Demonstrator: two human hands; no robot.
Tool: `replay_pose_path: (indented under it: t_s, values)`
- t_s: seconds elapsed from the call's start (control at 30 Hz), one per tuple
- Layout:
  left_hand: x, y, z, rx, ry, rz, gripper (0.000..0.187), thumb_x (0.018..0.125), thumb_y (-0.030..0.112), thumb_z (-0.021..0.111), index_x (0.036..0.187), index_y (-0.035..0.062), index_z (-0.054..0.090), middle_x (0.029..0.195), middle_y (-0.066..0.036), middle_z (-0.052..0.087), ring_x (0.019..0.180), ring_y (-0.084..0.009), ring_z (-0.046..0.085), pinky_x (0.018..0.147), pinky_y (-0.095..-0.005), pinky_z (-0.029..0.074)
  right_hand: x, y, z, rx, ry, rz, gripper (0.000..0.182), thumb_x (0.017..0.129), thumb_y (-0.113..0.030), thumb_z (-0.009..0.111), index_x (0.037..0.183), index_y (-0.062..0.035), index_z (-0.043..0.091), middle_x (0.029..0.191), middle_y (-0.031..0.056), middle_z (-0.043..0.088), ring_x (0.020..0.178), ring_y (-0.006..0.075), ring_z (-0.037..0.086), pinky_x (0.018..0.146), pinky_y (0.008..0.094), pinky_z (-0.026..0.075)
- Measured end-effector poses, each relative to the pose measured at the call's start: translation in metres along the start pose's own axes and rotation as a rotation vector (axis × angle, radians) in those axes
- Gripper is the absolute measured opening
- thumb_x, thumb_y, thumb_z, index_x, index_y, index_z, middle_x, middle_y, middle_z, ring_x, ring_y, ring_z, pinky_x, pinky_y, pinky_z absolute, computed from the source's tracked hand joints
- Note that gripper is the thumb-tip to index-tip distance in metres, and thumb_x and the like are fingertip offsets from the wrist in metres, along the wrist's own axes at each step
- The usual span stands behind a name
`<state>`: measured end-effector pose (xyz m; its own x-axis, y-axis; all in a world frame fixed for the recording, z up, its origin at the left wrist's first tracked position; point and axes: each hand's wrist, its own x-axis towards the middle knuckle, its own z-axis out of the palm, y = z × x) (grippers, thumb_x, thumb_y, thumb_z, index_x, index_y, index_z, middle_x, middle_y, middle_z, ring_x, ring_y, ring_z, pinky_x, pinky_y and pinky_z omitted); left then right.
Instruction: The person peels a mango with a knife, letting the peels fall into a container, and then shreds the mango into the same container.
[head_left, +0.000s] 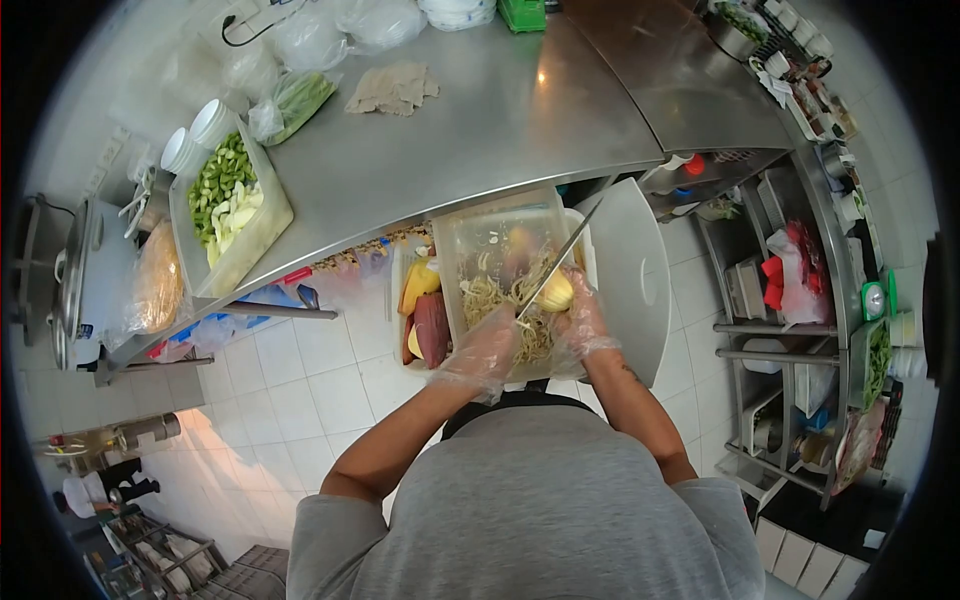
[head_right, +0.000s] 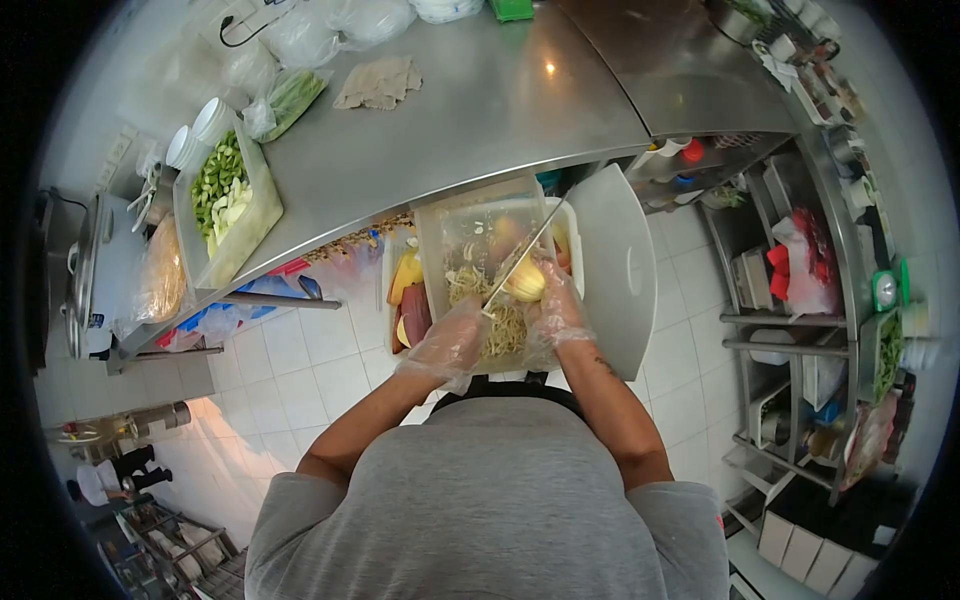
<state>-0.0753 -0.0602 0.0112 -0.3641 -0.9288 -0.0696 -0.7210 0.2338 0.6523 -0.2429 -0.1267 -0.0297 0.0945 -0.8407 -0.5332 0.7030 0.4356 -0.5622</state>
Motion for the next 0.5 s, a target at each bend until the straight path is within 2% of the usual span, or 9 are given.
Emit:
replay_pose_path:
  t_s: [0.1, 0.2, 0.27, 0.33, 0.4, 0.47, 0.5]
  values:
    - [0.015, 0.012, -0.007, -0.042, -0.112, -0.24, 0.016, 0.085, 0.001, 0.046, 0.099, -0.0063, 0.047, 0.095, -0.029, 0.056, 0.096, -0.0442, 0.058, 0.081, -0.048, 0.045, 0.0, 0.006, -0.001, -0.016, 0.013, -0.03, 0.029, 0.097, -0.021, 0.051, 0.118, -0.0011, 0.05, 0.11, 0.0113, 0.058, 0.097, 0.023, 0.062, 0.084, 0.0376, 0.055]
    - [0.018, 0.005, 0.002, 0.023, -0.104, -0.148, 0.017, 0.084, 0.0, 0.047, 0.1, -0.0065, 0.047, 0.094, -0.03, 0.058, 0.095, -0.0446, 0.059, 0.081, -0.0485, 0.046, 0.002, 0.013, -0.009, -0.043, -0.005, -0.017, 0.03, 0.097, -0.022, 0.052, 0.118, -0.0009, 0.05, 0.109, 0.0113, 0.058, 0.097, 0.0235, 0.062, 0.084, 0.0376, 0.054]
    - [0.023, 0.011, 0.0, -0.023, -0.08, -0.214, 0.018, 0.083, -0.001, 0.047, 0.1, -0.0067, 0.047, 0.094, -0.029, 0.058, 0.095, -0.0448, 0.059, 0.081, -0.0488, 0.046, -0.002, 0.014, -0.01, -0.073, -0.041, 0.023, 0.031, 0.097, -0.023, 0.053, 0.119, -0.001, 0.05, 0.108, 0.0113, 0.058, 0.096, 0.0238, 0.061, 0.084, 0.0386, 0.054]
    - [0.024, 0.013, -0.001, -0.052, -0.08, -0.242, 0.019, 0.082, -0.002, 0.048, 0.1, -0.0068, 0.047, 0.094, -0.029, 0.058, 0.096, -0.0451, 0.059, 0.081, -0.0491, 0.046, 0.008, 0.02, -0.02, -0.08, -0.053, -0.026, 0.03, 0.097, -0.023, 0.053, 0.117, -0.0016, 0.05, 0.107, 0.011, 0.058, 0.097, 0.0242, 0.061, 0.084, 0.0397, 0.054]
    - [0.021, 0.01, -0.001, -0.054, -0.104, -0.233, 0.019, 0.082, -0.002, 0.048, 0.1, -0.0067, 0.047, 0.094, -0.03, 0.058, 0.096, -0.0456, 0.059, 0.081, -0.0493, 0.046, 0.013, 0.02, -0.025, -0.088, -0.016, -0.028, 0.03, 0.096, -0.025, 0.053, 0.117, -0.0028, 0.05, 0.107, 0.0109, 0.058, 0.097, 0.0243, 0.061, 0.083, 0.0407, 0.053]
    - [0.006, 0.022, -0.009, -0.056, -0.145, -0.312, 0.019, 0.083, -0.001, 0.048, 0.101, -0.0067, 0.047, 0.095, -0.03, 0.057, 0.097, -0.046, 0.058, 0.082, -0.0494, 0.046, 0.005, 0.003, -0.01, -0.102, 0.073, 0.012, 0.031, 0.096, -0.027, 0.054, 0.117, -0.0046, 0.05, 0.108, 0.011, 0.057, 0.096, 0.024, 0.061, 0.082, 0.0415, 0.053]
    - [0.002, 0.027, -0.013, -0.055, -0.16, -0.35, 0.019, 0.083, -0.001, 0.047, 0.101, -0.0067, 0.047, 0.095, -0.031, 0.057, 0.097, -0.0463, 0.058, 0.082, -0.0494, 0.046, 0.012, 0.006, -0.016, -0.108, 0.045, -0.014, 0.032, 0.095, -0.029, 0.055, 0.117, -0.0057, 0.05, 0.108, 0.0108, 0.057, 0.096, 0.0244, 0.061, 0.08, 0.0423, 0.054]
